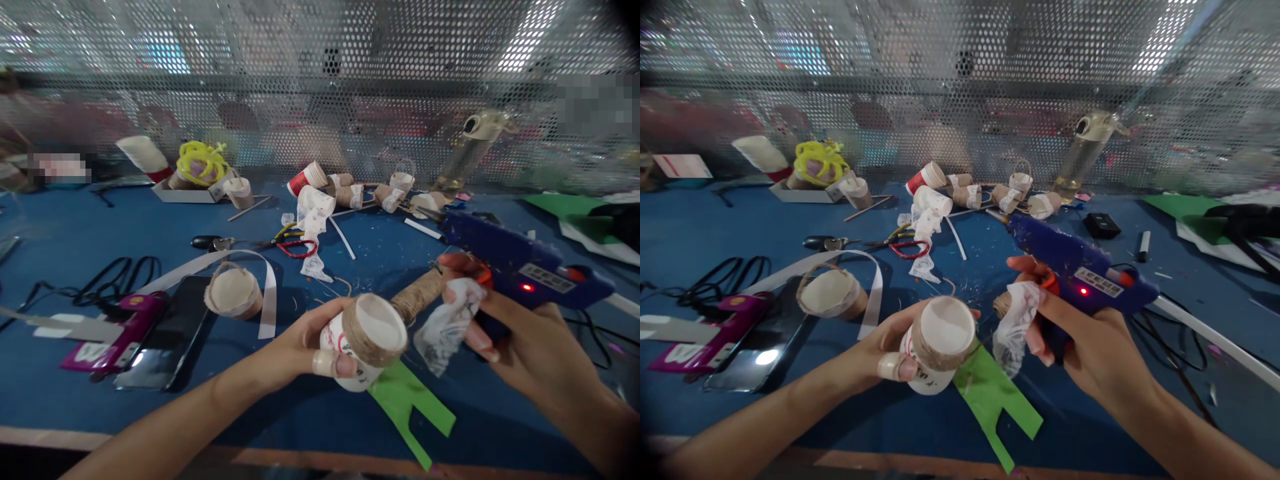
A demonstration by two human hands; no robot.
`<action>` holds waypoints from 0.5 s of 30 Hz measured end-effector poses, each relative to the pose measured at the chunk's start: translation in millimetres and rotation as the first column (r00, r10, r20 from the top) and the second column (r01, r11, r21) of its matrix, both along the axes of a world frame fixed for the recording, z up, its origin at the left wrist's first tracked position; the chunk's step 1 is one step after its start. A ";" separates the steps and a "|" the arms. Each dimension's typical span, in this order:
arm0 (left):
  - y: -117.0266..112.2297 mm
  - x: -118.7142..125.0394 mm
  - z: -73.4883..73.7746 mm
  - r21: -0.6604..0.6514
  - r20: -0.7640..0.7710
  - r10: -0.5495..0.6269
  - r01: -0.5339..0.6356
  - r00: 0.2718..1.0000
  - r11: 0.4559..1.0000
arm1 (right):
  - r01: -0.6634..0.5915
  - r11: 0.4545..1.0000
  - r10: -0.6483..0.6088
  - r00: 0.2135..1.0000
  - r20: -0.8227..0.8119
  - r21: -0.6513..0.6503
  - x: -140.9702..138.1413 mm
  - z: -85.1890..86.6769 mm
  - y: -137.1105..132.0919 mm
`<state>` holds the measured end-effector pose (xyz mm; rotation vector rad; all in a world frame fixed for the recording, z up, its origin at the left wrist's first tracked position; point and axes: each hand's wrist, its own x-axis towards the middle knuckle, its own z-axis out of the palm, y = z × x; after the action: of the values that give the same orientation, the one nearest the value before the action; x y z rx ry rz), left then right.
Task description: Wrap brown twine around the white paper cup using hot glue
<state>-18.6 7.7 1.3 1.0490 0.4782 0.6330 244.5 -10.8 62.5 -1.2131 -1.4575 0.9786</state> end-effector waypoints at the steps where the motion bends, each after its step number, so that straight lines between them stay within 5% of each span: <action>1: -0.3 0.4 0.2 -0.005 0.001 0.001 -0.001 1.000 1.000 | -0.004 0.999 0.001 0.997 -0.071 -0.043 0.1 -1.5 -0.4; 7: -2.2 1.6 -0.6 -0.048 0.032 0.040 -0.038 0.999 0.998 | -0.067 0.966 -0.049 0.903 -0.427 -0.252 1.8 -20.2 7.4; 12: -2.6 0.6 -4.4 -0.075 0.098 0.075 -0.068 0.992 0.995 | 0.129 0.986 -0.163 0.868 -0.470 -0.104 -6.7 -24.1 41.4; 15: -2.4 0.8 -3.8 -0.084 0.102 0.092 -0.084 0.990 0.993 | 0.055 0.998 -0.041 0.895 -0.444 0.018 -11.4 -24.9 61.9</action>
<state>-17.7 5.4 -2.5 0.9178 0.4554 0.7387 233.1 51.1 37.6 -0.9193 -1.0700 1.1097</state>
